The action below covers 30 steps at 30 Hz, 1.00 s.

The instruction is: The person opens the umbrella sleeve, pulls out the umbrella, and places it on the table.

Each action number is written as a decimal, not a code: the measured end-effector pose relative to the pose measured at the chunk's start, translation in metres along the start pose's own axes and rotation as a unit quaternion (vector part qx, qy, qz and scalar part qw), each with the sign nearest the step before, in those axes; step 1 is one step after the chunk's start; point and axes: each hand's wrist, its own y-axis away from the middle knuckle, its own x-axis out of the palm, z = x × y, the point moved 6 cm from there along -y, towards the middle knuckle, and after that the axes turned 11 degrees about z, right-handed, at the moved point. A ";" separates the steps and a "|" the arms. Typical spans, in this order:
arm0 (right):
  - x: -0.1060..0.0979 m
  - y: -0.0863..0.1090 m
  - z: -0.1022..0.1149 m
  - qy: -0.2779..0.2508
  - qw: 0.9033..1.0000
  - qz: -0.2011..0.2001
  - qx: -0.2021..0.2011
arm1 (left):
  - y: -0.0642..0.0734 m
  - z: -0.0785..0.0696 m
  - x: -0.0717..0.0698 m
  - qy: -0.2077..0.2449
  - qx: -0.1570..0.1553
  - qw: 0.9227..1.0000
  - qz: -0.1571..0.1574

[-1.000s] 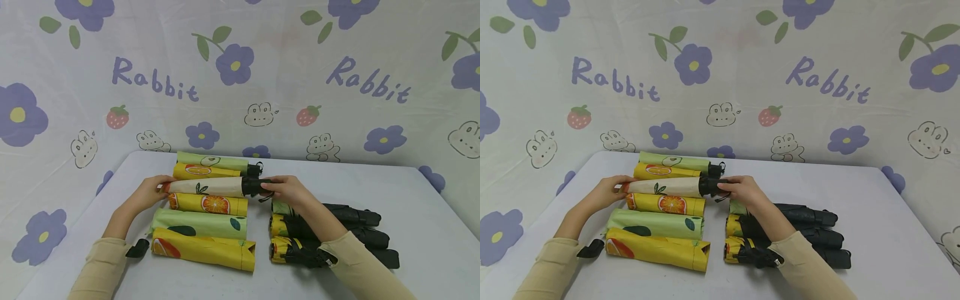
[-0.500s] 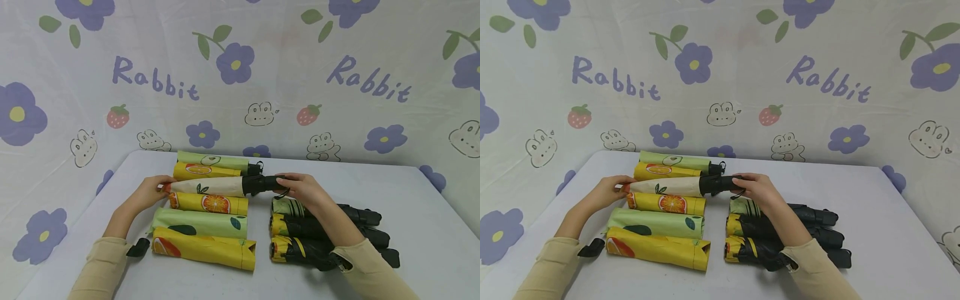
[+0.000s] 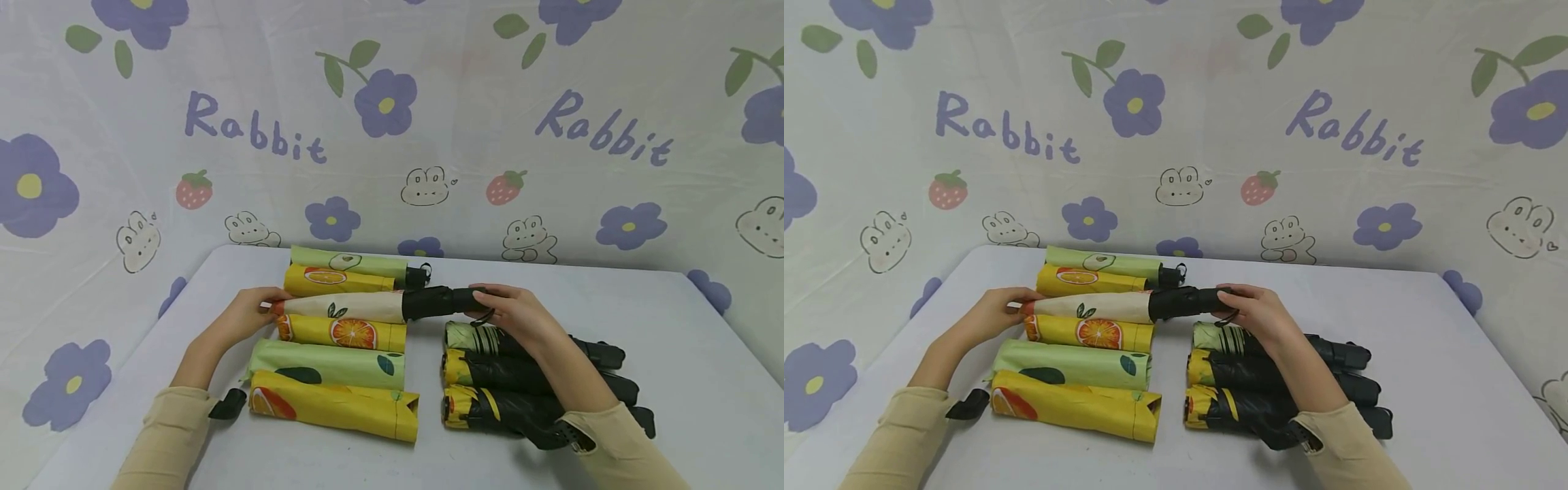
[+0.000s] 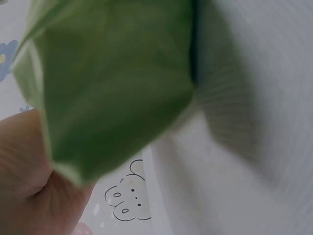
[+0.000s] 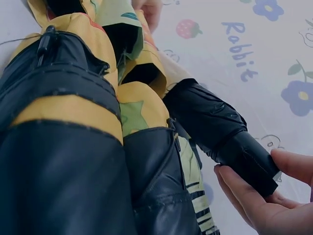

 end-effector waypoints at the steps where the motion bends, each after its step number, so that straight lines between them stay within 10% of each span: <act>1: -0.001 0.001 0.000 -0.002 1.000 0.000 -0.001 | 0.000 0.000 0.000 -0.001 0.000 1.000 -0.001; 30: -0.031 0.018 0.000 0.009 1.000 -0.013 -0.022 | 0.000 -0.001 -0.003 -0.008 0.009 1.000 -0.017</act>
